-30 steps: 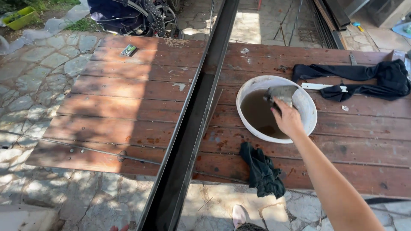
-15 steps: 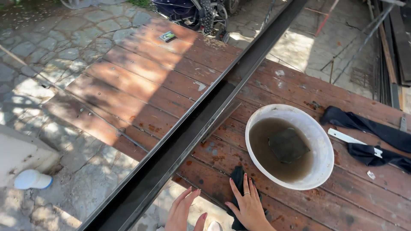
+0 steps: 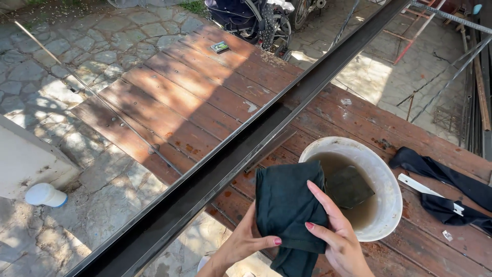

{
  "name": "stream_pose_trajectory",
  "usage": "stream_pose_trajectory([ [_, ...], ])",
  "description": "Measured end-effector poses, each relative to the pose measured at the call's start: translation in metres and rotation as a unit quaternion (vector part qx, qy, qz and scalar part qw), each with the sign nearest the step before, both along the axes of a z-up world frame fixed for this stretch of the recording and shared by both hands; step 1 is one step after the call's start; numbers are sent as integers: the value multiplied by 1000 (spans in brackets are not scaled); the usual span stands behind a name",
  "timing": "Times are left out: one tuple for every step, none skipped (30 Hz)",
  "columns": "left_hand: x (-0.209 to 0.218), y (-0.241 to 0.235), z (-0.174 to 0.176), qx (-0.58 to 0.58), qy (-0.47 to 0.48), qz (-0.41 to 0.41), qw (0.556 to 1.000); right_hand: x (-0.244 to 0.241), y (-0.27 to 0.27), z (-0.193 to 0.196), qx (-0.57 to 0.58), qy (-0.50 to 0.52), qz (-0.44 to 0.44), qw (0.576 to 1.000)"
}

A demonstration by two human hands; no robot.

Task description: Cleaning a long metal gutter by wiping it with a wet cloth and rinsing the cloth in a bucket of water.

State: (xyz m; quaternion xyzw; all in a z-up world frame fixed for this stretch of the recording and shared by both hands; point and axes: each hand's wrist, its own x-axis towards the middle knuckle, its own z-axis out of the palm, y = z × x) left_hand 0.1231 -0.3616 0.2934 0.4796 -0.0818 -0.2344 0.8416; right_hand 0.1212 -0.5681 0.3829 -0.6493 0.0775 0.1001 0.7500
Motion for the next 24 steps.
stream_pose_trajectory([
  [3,-1,4,-2,-2,1,1000,0,7,1,-2,-2,1,1000],
  [8,-1,9,19,72,-22,997,3,14,3,7,-8,-12,1000],
  [14,-1,14,40,146,-45,987,7,21,5,16,-14,-24,999],
  [20,4,19,39,143,-44,988,12,22,-4,15,-17,-23,999],
  [27,8,23,66,137,-20,988,19,22,-12,-20,-19,-26,999],
  [32,13,26,93,132,4,987,24,23,-22,-54,-20,-30,998],
  [43,20,20,92,132,4,987,31,24,-29,-55,-20,-29,998],
  [53,27,14,161,58,4,985,38,25,-36,-104,-34,-8,994],
  [64,35,8,229,-16,5,973,46,27,-42,-153,-48,13,987],
  [78,39,13,228,-17,5,974,60,30,-43,-154,-50,12,987],
  [92,43,18,274,-106,40,955,74,33,-44,-152,-85,6,985],
  [104,46,23,318,-193,73,926,87,36,-45,-149,-118,-3,982],
  [123,47,27,317,-193,71,926,105,41,-38,-151,-118,-5,982],
  [142,47,33,377,-236,82,892,123,46,-30,-166,-140,-30,976],
  [161,47,38,434,-278,93,852,141,50,-22,-182,-162,-55,968],
  [167,54,47,431,-280,90,853,157,53,-30,-184,-161,-60,968],
  [174,62,56,510,-291,101,803,173,56,-38,-214,-145,-66,964],
  [183,69,66,584,-302,114,745,192,59,-45,-244,-130,-73,958],
  [182,82,55,581,-305,112,746,199,61,-48,-246,-130,-78,957],
  [179,93,42,560,-352,153,735,205,60,-52,-346,-78,-90,931],
  [176,103,30,536,-396,194,720,209,60,-57,-441,-23,-102,891],
  [174,113,17,532,-396,188,724,212,78,-50,-444,-17,-107,889],
  [171,123,3,549,-377,161,729,215,95,-44,-435,-47,-99,894],
  [167,135,-10,567,-357,133,730,217,114,-39,-422,-76,-91,899],
])
